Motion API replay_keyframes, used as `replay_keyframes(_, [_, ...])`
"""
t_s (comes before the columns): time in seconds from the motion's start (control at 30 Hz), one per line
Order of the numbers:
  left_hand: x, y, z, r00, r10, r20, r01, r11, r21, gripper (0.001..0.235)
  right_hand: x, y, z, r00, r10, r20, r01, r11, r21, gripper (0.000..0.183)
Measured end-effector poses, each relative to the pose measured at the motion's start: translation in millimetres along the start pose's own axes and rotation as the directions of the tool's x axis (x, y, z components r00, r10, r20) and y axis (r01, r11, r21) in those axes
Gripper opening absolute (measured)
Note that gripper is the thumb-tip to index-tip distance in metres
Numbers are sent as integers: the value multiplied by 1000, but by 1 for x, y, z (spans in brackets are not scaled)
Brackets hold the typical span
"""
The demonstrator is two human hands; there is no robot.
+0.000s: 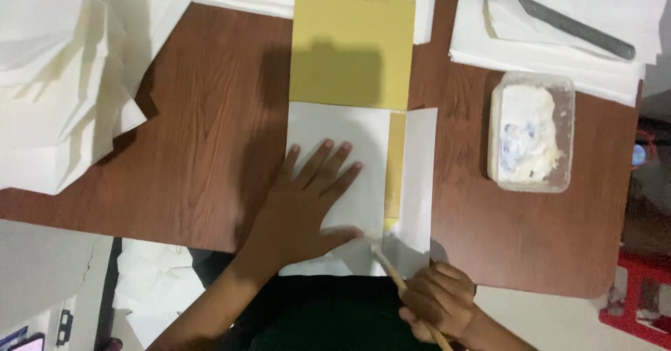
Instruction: The person applies a white paste to the edges of a white paper sheet using a brush and then folds the paper over a yellow card. They continue to apply the paste to the folded edges and press them down to secure the paper.
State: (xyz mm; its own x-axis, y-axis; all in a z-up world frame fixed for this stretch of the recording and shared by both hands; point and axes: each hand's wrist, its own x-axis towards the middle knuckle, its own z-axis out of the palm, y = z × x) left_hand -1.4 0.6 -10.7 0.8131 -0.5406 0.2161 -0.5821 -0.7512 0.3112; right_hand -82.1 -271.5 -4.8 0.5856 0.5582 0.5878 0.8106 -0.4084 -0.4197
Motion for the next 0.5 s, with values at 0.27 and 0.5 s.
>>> replay_keyframes(0.27, [-1, 1, 2, 1000, 29, -10, -28, 997, 65, 93, 0, -21, 9, 960, 158, -231, -178, 982, -67, 28])
replay_keyframes(0.5, [-4, 3, 5, 1000, 7, 0, -7, 994, 106, 92, -20, -28, 9, 967, 199, -160, -193, 980, 51, 22])
